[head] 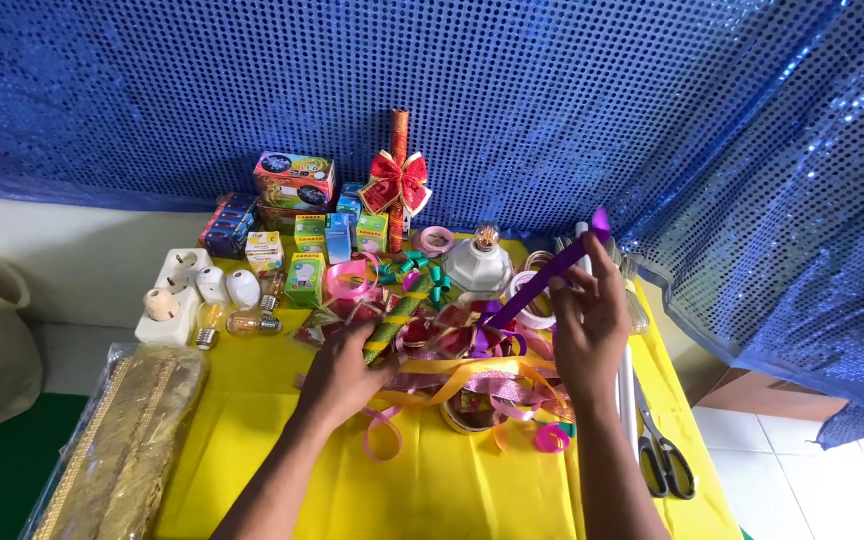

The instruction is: Wrapping a decorative ribbon around a cardboard tube to decorate it.

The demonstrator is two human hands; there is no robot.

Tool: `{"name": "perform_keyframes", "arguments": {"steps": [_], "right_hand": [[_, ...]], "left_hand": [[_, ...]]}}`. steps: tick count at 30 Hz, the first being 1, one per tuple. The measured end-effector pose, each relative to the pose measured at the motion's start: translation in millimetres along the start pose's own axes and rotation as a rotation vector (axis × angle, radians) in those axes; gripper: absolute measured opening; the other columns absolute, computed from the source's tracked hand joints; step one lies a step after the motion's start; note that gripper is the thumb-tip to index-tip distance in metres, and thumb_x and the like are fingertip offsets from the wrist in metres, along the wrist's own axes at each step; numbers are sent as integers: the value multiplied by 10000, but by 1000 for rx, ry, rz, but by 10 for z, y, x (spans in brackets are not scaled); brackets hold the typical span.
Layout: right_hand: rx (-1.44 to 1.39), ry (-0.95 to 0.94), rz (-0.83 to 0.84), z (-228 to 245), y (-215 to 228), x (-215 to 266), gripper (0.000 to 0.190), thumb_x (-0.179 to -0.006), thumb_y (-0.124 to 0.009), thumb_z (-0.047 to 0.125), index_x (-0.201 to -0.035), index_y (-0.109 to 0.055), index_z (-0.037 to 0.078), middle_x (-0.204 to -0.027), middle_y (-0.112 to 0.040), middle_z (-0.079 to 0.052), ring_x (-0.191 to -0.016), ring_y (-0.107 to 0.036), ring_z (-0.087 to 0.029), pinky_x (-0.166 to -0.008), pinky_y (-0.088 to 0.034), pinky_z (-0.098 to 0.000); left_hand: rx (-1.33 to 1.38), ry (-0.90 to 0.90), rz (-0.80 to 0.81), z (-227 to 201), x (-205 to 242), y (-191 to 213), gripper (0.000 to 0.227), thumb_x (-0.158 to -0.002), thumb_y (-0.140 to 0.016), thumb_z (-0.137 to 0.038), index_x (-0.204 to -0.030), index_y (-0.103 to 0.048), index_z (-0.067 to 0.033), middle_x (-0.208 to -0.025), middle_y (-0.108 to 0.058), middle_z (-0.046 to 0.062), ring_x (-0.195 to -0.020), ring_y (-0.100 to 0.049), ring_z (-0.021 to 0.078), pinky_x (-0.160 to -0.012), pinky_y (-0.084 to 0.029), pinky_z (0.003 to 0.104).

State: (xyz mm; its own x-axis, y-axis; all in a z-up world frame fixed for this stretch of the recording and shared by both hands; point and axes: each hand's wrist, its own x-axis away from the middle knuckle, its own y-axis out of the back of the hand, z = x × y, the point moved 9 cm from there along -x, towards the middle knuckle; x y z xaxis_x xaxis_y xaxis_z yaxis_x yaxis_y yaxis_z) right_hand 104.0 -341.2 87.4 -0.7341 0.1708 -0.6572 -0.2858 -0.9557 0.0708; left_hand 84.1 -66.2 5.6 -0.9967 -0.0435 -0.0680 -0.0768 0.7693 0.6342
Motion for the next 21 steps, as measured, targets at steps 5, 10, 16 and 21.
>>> {"name": "perform_keyframes", "arguments": {"steps": [5, 10, 16, 21], "right_hand": [[-176, -46, 78, -7, -136, 30, 634, -981, -608, -19, -1572, -396, 68, -1436, -557, -216, -1201, -652, -378, -1008, -547, -495], [-508, -142, 209, 67, -455, 187, 635, -936, -589, -57, -1542, -421, 35, -1550, -467, -224, -1112, -688, -336, -921, -606, -445], [-956, -239, 349, 374, -743, 380, 671, -906, -601, -75, -1540, -382, -54, -1591, -389, -231, -1093, -688, -357, -914, -630, -457], [-1155, -369, 461, 363, -725, 407, 699, -954, -656, -17, -1575, -337, -51, -1645, -337, -225, -1162, -637, -317, -994, -575, -430]], "left_hand": [[125, 0, -59, 117, -55, 40, 368, -852, -832, -256, -1136, -742, -39, -1006, -761, 203, -959, -748, 382, -757, -614, 455], [549, 49, -47, 161, -75, -163, 415, -830, -844, -176, -1198, -717, -33, -1067, -766, 142, -853, -718, 230, -617, -626, 295], [519, 31, 119, -373, 93, -224, 710, -696, -955, -335, -1255, -665, -6, -1142, -682, 220, -1053, -696, 335, -872, -592, 448], [332, 255, 95, -253, 127, -195, 486, -763, -697, -320, -1243, -696, -249, -1116, -826, -32, -948, -803, 137, -854, -605, 327]]}}
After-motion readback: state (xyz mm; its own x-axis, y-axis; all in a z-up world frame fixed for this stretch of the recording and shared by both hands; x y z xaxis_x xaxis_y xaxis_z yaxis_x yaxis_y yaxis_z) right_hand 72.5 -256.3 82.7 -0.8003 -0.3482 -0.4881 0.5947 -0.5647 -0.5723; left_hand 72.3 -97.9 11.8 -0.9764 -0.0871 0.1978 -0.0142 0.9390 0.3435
